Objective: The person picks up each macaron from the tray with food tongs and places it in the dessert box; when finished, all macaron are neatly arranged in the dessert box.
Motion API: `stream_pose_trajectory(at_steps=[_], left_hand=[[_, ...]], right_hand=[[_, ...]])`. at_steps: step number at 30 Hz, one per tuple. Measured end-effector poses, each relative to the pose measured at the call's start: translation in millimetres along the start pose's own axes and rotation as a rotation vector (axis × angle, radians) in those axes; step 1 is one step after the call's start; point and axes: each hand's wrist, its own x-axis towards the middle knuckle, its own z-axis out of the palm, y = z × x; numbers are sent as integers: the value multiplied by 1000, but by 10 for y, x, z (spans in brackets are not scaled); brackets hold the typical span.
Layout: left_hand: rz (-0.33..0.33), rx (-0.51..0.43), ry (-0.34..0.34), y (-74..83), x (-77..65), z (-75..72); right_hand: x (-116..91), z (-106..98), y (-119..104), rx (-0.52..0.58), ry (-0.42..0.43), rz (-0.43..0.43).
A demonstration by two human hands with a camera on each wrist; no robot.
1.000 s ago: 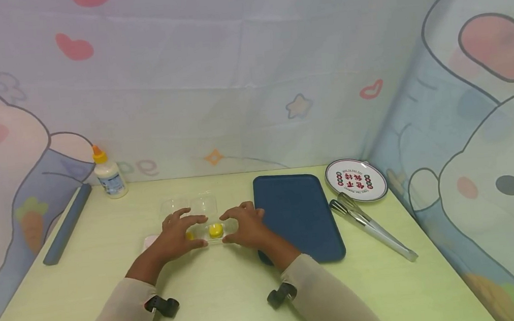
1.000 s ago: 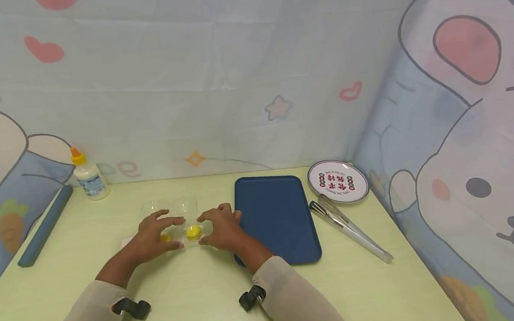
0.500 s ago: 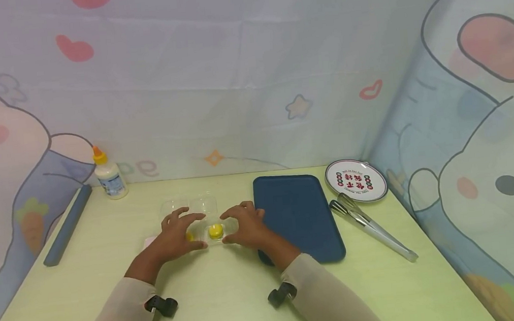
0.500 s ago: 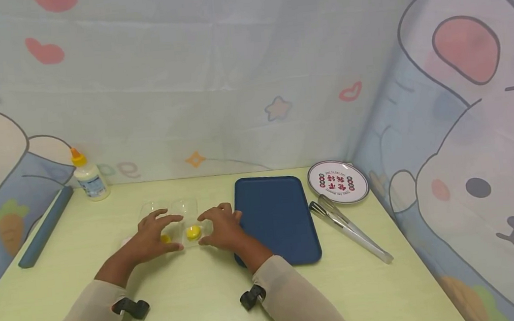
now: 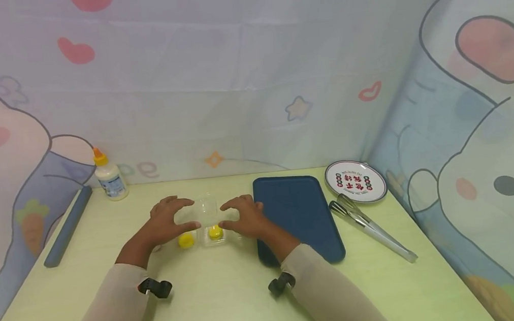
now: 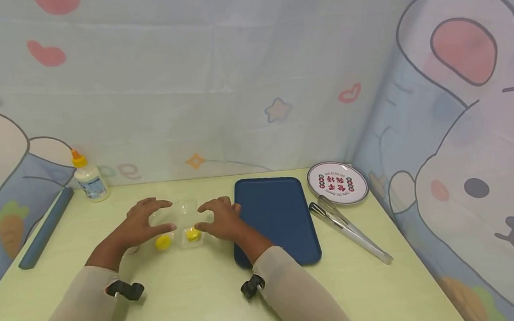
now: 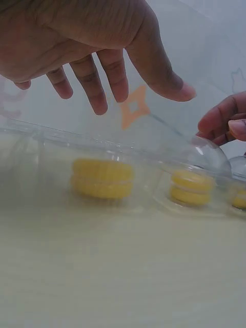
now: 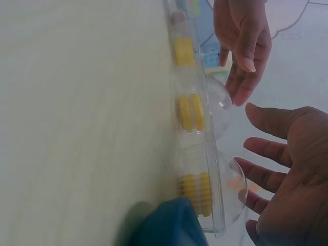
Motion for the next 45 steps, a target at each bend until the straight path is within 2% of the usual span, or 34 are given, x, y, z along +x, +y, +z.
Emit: stream_pose_trajectory(at_steps=[7, 13, 20, 26, 34, 45], left_hand=[[-1, 15, -11, -61, 141, -67], [-24, 59, -28, -103, 256, -64], [-57, 63, -52, -117, 336, -64], [-81, 72, -84, -159, 434, -35], [-132, 99, -130, -157, 495, -44], [-124, 116, -133, -208, 547, 18]], right_hand=[[167, -38, -22, -31, -6, 32], [288, -45, -49, -34, -25, 35], [394, -11, -29, -16, -44, 90], [486, 7, -35, -52, -64, 104], [545, 36, -71, -98, -86, 166], [595, 63, -7, -148, -101, 211]])
